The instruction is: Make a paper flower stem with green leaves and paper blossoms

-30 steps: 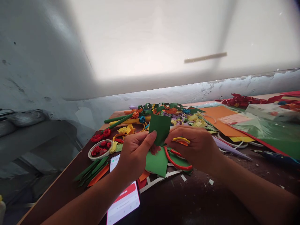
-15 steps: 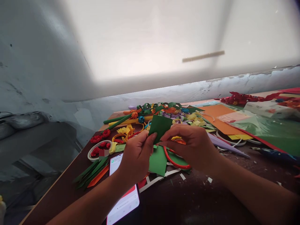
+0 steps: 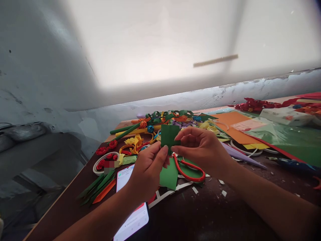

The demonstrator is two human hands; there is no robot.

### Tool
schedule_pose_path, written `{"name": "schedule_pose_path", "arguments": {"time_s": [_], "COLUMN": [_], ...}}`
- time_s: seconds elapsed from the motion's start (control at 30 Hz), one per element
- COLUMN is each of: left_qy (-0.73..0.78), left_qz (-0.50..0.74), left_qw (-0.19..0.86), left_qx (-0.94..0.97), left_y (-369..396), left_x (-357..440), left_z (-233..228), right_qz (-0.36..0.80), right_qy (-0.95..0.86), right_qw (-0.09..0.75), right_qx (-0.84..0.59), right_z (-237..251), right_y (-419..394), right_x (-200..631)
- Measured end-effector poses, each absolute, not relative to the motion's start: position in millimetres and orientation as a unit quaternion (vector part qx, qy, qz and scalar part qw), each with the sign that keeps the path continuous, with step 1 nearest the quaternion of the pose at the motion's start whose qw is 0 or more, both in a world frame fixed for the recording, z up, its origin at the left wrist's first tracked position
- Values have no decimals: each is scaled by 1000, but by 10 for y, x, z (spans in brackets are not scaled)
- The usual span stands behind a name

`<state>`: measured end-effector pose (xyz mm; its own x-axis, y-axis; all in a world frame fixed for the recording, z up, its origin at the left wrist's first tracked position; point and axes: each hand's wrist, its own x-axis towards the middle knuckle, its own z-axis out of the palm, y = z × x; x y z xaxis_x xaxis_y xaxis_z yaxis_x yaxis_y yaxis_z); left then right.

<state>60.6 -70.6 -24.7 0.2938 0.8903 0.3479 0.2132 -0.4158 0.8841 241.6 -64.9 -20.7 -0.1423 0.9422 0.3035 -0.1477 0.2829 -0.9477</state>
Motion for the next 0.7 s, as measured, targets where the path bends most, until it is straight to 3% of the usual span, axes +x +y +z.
{"name": "schedule_pose_path", "arguments": {"time_s": [0.27,0.7], "left_qy": [369,360], "left_qz": [452,441], "left_qw": [424,475], "left_qx": [693,671], "left_y": [-754,-659], "left_x": [654,611], "left_z": [-201,-240], "right_qz": [577,605], "right_qy": [-506,-490], "right_qw": [554,538], "right_qx": [-322,-324], "right_z": [-148,-139], "right_y": [-660,-642], "right_x": [2434,2441]}}
